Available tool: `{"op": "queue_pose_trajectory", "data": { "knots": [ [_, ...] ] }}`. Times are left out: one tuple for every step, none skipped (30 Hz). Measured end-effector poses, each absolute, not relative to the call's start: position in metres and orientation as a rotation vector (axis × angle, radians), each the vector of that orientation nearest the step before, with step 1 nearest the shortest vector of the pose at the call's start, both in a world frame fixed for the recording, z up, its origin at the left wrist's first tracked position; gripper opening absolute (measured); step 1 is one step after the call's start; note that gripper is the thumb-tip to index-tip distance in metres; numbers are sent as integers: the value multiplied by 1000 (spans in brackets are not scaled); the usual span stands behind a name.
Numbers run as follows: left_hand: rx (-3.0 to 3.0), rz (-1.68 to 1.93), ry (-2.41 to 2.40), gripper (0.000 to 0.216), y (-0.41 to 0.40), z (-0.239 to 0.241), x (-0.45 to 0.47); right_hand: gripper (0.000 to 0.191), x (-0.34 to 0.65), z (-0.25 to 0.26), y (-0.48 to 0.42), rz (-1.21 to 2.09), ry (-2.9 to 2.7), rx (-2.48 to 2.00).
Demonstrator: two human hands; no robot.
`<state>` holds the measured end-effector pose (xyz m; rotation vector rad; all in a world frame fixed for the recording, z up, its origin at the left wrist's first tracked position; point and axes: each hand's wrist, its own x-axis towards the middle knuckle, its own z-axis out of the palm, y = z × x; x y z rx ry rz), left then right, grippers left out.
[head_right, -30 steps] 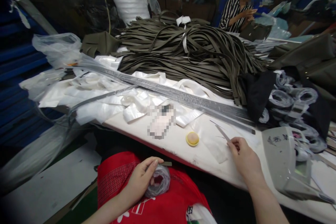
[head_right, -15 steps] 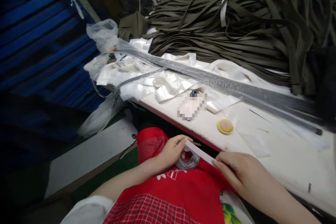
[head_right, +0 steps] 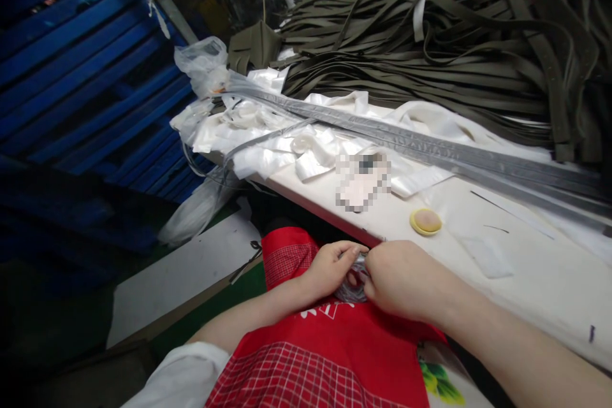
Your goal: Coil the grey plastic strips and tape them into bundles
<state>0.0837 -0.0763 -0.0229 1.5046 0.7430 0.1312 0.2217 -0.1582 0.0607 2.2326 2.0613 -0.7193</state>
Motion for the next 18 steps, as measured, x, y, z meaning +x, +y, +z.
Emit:
{"op": "queue_pose_trajectory", "data": {
  "knots": [
    [1534, 156, 731, 39, -75, -23, 84, 18, 221, 58, -155, -684, 2056, 2218],
    [1564, 185, 725, 36, -73, -23, 83, 19, 222, 56, -152, -663, 2049, 2211],
    [1591, 212, 732, 34, -72, -24, 83, 21, 224, 55, -152, -665, 2044, 2217],
    [1612, 231, 746, 32, -70, -24, 82, 23, 228, 54, -152, -697, 2044, 2236],
    [1624, 236, 760, 30, -68, -25, 81, 24, 233, 55, -155, -770, 2055, 2264],
    [1628, 236, 774, 29, -67, -25, 80, 25, 238, 55, -158, -878, 2072, 2296],
    [1632, 235, 782, 28, -66, -24, 79, 25, 242, 55, -161, -1003, 2089, 2330],
    [1639, 238, 781, 27, -66, -23, 78, 23, 246, 55, -164, -1126, 2096, 2365],
    [1647, 241, 771, 27, -66, -21, 77, 22, 248, 53, -167, -1230, 2093, 2406],
    [1656, 238, 752, 28, -66, -18, 77, 22, 249, 50, -170, -1305, 2081, 2459],
    [1666, 231, 731, 30, -67, -15, 77, 23, 248, 46, -171, -1353, 2062, 2523],
    [1681, 220, 710, 32, -68, -13, 77, 24, 247, 40, -172, -1394, 2045, 2589],
    [1701, 211, 691, 34, -69, -10, 78, 25, 245, 34, -172, -1441, 2031, 2649],
    [1723, 205, 677, 34, -70, -8, 78, 25, 244, 28, -172, -1493, 2020, 2701],
    [1741, 207, 671, 33, -71, -7, 79, 26, 242, 22, -172, -1543, 2001, 2753],
    [1752, 214, 670, 31, -72, -7, 79, 27, 241, 15, -172, -1586, 1967, 2805],
    [1753, 227, 668, 28, -72, -7, 79, 30, 240, 10, -172, -1621, 1911, 2861],
    [1743, 241, 664, 25, -73, -7, 78, 35, 240, 4, -172, -1673, 1828, 2910]
  ]
}}
